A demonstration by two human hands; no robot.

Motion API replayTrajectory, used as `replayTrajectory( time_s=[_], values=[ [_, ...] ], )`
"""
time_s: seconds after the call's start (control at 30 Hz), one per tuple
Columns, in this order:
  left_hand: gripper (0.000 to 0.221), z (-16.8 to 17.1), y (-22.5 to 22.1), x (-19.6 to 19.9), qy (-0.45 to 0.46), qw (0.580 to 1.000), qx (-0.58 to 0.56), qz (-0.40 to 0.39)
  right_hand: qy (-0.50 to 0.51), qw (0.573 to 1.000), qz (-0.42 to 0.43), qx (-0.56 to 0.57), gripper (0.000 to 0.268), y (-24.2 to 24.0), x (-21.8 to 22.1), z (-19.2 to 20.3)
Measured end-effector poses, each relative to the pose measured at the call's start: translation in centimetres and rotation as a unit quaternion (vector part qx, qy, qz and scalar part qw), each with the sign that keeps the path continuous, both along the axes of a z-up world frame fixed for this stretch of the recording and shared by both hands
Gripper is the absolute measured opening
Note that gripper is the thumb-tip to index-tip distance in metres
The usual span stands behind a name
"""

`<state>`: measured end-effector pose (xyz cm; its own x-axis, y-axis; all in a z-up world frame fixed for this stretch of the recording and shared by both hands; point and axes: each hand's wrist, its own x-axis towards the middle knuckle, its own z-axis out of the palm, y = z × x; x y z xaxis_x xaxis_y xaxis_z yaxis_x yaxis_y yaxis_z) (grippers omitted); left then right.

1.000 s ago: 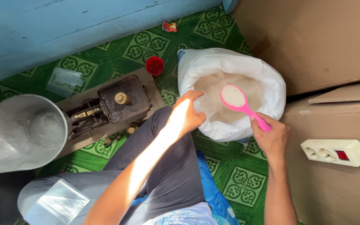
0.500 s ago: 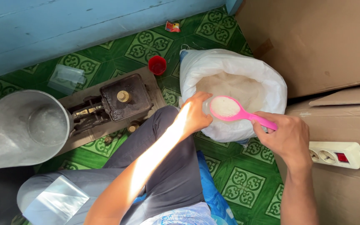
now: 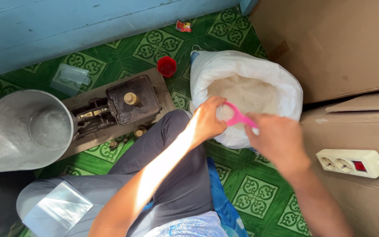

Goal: Scooping powdered food from a large sack into small plastic bags and sealing them.

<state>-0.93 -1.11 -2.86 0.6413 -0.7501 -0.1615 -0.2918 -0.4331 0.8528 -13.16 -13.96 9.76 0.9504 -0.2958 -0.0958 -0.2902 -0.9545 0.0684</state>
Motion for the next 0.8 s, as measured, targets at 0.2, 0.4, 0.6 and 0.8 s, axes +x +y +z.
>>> replayTrajectory(
  time_s=[0.2,0.4,0.6,0.8],
  values=[
    [0.067,1.1,1.1,0.1,0.006,1.000,-0.002,0.009,-0.030,0.977,0.132,-0.163,0.014,4.3,-0.3,-1.4],
    [0.068,1.3,1.4,0.6,0.019,1.000,0.005,0.012,-0.035,0.985,0.047,-0.160,0.018,3.1,-1.1,-1.4],
    [0.067,2.2,1.7,1.1,0.021,1.000,0.008,0.016,0.049,0.990,-0.121,0.046,0.027,0.6,-1.4,2.3],
    [0.065,3.8,2.5,1.4,0.030,0.999,0.013,0.024,0.042,0.940,-0.292,0.174,0.029,-1.3,-2.6,4.0]
  ],
)
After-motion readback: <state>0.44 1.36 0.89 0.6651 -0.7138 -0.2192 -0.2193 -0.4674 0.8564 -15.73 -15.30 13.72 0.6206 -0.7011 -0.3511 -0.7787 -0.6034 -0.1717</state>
